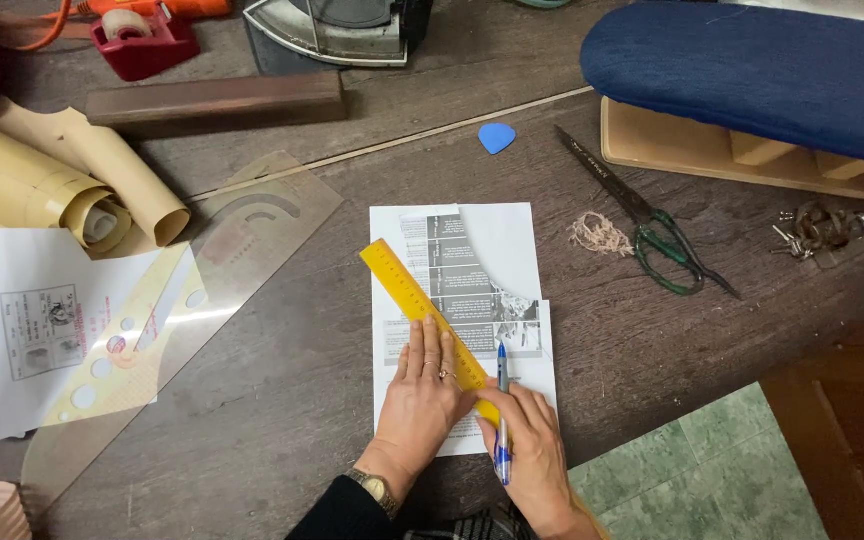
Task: The person uses a blue pen and a yellow ruler to draw straight lines and curved shapes on a white sheet of paper. They reference a printed pattern sheet placed underneath the paper, then remove the pattern sheet to continue drawing freehand curves on the white paper.
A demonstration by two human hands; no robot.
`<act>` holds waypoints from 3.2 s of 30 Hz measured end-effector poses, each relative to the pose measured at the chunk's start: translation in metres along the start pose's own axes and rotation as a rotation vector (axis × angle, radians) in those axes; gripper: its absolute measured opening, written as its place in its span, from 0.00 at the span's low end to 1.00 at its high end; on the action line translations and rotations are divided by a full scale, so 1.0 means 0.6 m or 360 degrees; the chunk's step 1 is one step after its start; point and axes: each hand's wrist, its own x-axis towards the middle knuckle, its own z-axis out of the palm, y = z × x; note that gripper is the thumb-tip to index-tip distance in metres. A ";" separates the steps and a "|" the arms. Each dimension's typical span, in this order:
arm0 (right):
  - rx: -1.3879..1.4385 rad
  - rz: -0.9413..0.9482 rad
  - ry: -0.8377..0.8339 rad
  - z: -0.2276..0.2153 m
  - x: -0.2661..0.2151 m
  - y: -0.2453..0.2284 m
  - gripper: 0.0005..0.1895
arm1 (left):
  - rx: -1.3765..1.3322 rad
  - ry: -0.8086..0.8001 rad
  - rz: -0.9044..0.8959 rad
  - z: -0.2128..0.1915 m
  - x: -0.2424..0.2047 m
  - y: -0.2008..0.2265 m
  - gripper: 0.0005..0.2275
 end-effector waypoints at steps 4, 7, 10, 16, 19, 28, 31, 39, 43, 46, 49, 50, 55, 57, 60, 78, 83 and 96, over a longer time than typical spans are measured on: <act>0.0035 0.0011 0.0004 -0.005 0.009 -0.007 0.15 | 0.0017 -0.0020 0.0015 -0.003 0.000 -0.002 0.40; 0.0074 0.0066 -0.0019 -0.005 0.013 -0.007 0.16 | -0.0007 -0.0022 0.0005 -0.006 0.001 -0.002 0.39; 0.0124 0.0035 -0.0030 -0.004 0.016 -0.005 0.17 | 0.0012 -0.0009 -0.0004 -0.009 0.001 -0.001 0.39; 0.0071 0.0027 -0.0015 0.001 0.021 -0.002 0.18 | 0.0093 -0.0069 0.0071 -0.003 -0.002 -0.010 0.25; 0.0017 0.0037 -0.0019 0.004 0.021 -0.002 0.19 | 0.0101 -0.0065 0.0132 -0.003 -0.005 -0.015 0.24; 0.0009 0.0014 0.0000 -0.001 0.026 -0.013 0.17 | 0.0052 0.0007 0.0093 -0.023 -0.003 -0.025 0.23; 0.0006 0.0031 -0.0019 0.000 0.026 -0.012 0.17 | -0.0111 -0.0014 0.0056 -0.030 0.000 -0.034 0.25; 0.0035 0.0084 -0.0060 0.000 0.025 -0.012 0.17 | -0.1275 -0.0133 -0.0786 -0.116 -0.015 -0.083 0.18; 0.0063 0.0072 -0.0063 -0.002 0.023 -0.009 0.18 | -0.1538 -0.0197 -0.1225 -0.139 -0.038 -0.094 0.16; 0.0046 0.0056 -0.0061 0.000 0.021 -0.008 0.18 | -0.1464 -0.0451 -0.1526 -0.146 -0.052 -0.098 0.13; 0.0039 0.0073 -0.0086 0.002 0.019 -0.006 0.20 | -0.1549 -0.0603 -0.1673 -0.151 -0.058 -0.096 0.17; 0.0023 0.0081 -0.0107 0.003 0.018 -0.006 0.21 | -0.1568 -0.0640 -0.1725 -0.153 -0.057 -0.094 0.17; -0.0011 0.0061 -0.0140 0.003 0.016 -0.007 0.23 | -0.1697 -0.0600 -0.1827 -0.137 -0.067 -0.096 0.17; -0.0043 0.0091 -0.0177 0.003 0.017 -0.010 0.25 | -0.1886 -0.0517 -0.1843 -0.118 -0.077 -0.098 0.15; -0.0071 0.0128 -0.0223 0.006 0.017 -0.009 0.28 | -0.1797 -0.0585 -0.1772 -0.108 -0.084 -0.088 0.09; 0.0265 0.0906 -0.0289 -0.039 0.053 -0.034 0.37 | -0.1176 -0.0440 -0.0955 -0.081 -0.099 -0.189 0.19; 0.0415 0.0926 0.0018 -0.069 0.057 -0.001 0.32 | -0.0784 -0.0344 -0.0953 -0.130 -0.024 -0.239 0.18; 0.0682 0.1155 0.0104 -0.075 0.041 0.005 0.32 | -0.0618 -0.0808 -0.0649 -0.058 0.104 -0.255 0.26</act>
